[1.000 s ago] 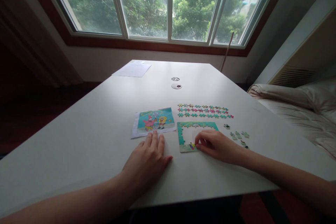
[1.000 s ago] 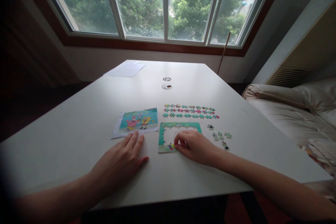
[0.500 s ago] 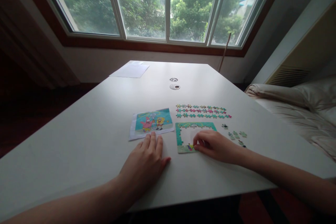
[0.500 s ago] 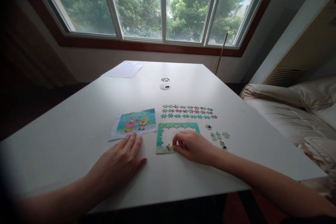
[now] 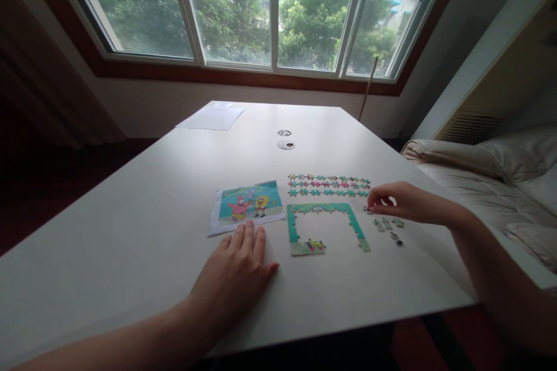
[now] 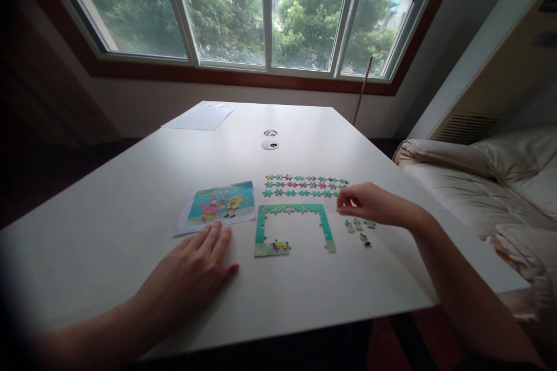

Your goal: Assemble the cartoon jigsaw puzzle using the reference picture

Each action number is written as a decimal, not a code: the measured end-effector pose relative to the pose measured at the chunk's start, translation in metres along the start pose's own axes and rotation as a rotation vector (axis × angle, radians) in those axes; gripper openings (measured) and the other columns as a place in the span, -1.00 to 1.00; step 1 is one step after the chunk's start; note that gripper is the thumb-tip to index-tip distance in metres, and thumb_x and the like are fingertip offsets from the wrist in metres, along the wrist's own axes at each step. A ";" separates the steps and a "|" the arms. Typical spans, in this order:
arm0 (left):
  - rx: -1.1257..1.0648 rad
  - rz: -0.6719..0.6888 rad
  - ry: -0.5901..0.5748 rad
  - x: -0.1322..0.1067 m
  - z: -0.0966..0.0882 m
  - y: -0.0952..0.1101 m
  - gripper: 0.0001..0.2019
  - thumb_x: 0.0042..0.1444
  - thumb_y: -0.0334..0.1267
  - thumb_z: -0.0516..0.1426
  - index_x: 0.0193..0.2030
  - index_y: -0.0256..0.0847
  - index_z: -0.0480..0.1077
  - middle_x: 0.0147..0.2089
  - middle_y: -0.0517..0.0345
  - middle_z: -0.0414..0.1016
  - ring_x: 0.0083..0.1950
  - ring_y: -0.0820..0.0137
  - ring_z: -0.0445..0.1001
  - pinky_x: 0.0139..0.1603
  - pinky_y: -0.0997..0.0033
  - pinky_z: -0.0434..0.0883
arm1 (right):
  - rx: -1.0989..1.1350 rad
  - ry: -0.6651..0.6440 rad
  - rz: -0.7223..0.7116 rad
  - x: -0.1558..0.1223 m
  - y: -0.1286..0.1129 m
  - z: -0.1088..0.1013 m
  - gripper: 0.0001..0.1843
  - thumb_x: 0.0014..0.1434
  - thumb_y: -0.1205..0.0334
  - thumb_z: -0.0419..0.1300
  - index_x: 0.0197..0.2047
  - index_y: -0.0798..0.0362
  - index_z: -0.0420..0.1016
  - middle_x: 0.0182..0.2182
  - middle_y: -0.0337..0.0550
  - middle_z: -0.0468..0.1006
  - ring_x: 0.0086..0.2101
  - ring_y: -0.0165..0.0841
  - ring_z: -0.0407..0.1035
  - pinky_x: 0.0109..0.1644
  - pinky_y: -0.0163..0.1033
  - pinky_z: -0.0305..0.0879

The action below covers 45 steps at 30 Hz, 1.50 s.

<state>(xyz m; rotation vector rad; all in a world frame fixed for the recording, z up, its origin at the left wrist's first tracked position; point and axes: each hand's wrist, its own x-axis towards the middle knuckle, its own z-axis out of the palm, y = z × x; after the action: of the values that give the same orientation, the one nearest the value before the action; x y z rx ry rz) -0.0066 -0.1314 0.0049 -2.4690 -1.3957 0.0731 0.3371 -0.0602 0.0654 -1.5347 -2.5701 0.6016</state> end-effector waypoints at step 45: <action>-0.262 0.456 0.307 0.025 0.000 0.043 -0.73 0.14 -0.37 0.00 -0.02 -0.35 0.31 -0.05 -0.04 0.42 -0.05 0.20 0.34 -0.13 0.22 0.30 | 0.232 0.070 -0.141 0.027 -0.065 0.069 -0.80 0.00 0.12 0.22 -0.45 0.10 0.45 -0.55 -0.25 0.45 -0.52 -0.49 0.25 -0.44 -0.40 0.12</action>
<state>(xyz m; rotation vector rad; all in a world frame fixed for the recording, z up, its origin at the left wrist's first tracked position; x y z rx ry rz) 0.0419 -0.1309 -0.0044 -2.8155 -0.7420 -0.3972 0.2507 -0.0840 0.0228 -1.2679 -2.4308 0.7823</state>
